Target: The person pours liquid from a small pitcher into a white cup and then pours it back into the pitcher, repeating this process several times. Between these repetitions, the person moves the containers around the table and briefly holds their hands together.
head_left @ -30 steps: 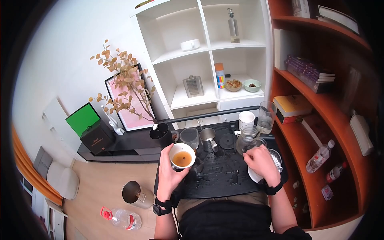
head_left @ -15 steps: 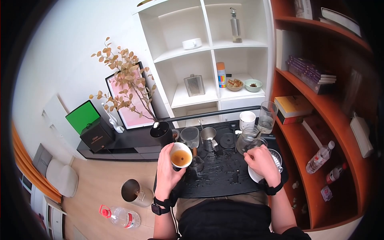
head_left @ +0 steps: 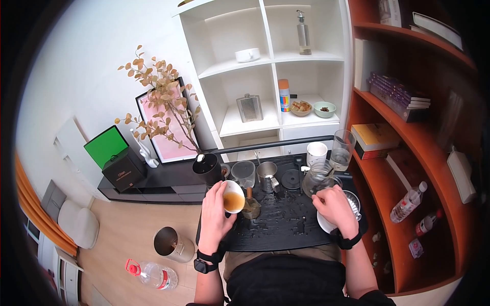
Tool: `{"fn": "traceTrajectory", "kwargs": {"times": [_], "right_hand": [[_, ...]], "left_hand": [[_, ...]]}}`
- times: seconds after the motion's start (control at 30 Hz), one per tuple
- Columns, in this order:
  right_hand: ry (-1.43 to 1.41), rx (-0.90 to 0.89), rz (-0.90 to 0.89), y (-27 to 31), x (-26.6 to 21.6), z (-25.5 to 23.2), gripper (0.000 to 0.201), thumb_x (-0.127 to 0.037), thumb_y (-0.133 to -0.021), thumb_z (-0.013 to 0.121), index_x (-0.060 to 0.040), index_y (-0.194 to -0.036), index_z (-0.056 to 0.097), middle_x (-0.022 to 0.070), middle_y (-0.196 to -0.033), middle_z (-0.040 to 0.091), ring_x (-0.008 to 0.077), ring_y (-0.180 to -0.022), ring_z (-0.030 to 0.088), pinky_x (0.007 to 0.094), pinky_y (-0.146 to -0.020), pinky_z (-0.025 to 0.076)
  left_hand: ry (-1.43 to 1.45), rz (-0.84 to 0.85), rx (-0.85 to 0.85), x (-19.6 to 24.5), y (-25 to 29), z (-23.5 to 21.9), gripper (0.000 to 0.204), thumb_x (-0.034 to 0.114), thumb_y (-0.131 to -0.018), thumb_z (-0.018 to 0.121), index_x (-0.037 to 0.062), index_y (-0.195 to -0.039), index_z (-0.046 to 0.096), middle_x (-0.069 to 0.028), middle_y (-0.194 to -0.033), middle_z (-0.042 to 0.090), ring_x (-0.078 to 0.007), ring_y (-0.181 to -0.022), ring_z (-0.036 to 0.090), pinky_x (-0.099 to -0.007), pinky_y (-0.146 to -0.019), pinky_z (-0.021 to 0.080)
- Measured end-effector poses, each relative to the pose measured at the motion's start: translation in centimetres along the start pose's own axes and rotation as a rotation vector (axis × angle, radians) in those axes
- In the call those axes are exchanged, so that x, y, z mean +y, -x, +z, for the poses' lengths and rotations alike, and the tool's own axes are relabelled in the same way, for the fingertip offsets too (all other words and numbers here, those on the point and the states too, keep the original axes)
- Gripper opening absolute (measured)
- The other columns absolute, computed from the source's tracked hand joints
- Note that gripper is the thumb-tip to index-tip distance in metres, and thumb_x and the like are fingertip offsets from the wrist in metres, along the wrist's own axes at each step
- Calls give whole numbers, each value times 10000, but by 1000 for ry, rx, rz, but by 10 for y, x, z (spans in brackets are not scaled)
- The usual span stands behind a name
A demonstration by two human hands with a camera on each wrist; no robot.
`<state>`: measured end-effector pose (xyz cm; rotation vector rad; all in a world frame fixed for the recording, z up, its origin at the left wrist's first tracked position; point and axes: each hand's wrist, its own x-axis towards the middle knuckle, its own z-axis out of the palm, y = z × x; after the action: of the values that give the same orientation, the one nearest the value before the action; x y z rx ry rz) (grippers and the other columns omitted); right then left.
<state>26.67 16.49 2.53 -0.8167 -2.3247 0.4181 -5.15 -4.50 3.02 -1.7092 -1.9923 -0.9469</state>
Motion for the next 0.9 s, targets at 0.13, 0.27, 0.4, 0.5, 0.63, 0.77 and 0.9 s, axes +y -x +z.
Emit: {"fn": "traceTrajectory", "kwargs": {"times": [0.13, 0.27, 0.4, 0.5, 0.63, 0.77, 0.9], "right_hand": [[6, -4, 5, 0, -1, -1, 353, -203, -1038, 735, 49, -797, 789, 260, -815, 762, 441, -811, 711, 485, -929, 523], [-8, -29, 30, 0, -2, -3, 332, -219, -1027, 727, 55, -848, 787, 262, -844, 757, 462, -856, 700, 505, -932, 523], [-7, -31, 31, 0, 0, -1, 332, -222, -1027, 728, 54, -855, 792, 261, -849, 760, 461, -861, 705, 504, -931, 523], [-2, -27, 27, 0, 1, 0, 331, -223, -1027, 728, 53, -854, 792, 260, -849, 760, 461, -864, 706, 504, -929, 522], [-2, -21, 23, 0, -1, -1, 329, -221, -1026, 728, 52, -854, 792, 260, -848, 759, 462, -864, 707, 506, -929, 522], [-4, -21, 19, 0, 1, 0, 331, -218, -1024, 727, 52, -843, 788, 262, -843, 755, 462, -857, 707, 508, -927, 522], [-8, -24, 21, 0, 0, -1, 333, -217, -1023, 727, 53, -837, 783, 262, -837, 752, 461, -854, 708, 509, -926, 523]], "left_hand": [[-24, 23, -17, 5, -3, -5, 1065, -27, -718, 934, 38, -1691, 506, -219, -1661, 570, -447, -1516, 581, -531, -1254, 495], [-38, 68, -58, 9, -7, -10, 1070, -37, -717, 920, 30, -1698, 498, -214, -1663, 565, -446, -1515, 575, -532, -1254, 488], [-103, 136, -117, 15, -11, -16, 1086, -51, -714, 905, 26, -1713, 487, -205, -1668, 556, -433, -1537, 557, -524, -1276, 465], [-169, 176, -167, 19, -13, -21, 1088, -34, -722, 903, 35, -1724, 486, -196, -1679, 549, -418, -1558, 541, -518, -1291, 453], [-238, 212, -159, 21, -14, -18, 1143, -54, -665, 904, 52, -1729, 500, -196, -1681, 550, -426, -1552, 540, -531, -1286, 463], [-298, 270, -168, 17, -14, -15, 1131, -36, -699, 887, 69, -1753, 490, -183, -1696, 546, -412, -1581, 520, -547, -1310, 442], [-384, 325, -167, 14, -13, -11, 1119, -10, -725, 880, 110, -1769, 495, -162, -1714, 543, -392, -1608, 506, -555, -1323, 430]]}}
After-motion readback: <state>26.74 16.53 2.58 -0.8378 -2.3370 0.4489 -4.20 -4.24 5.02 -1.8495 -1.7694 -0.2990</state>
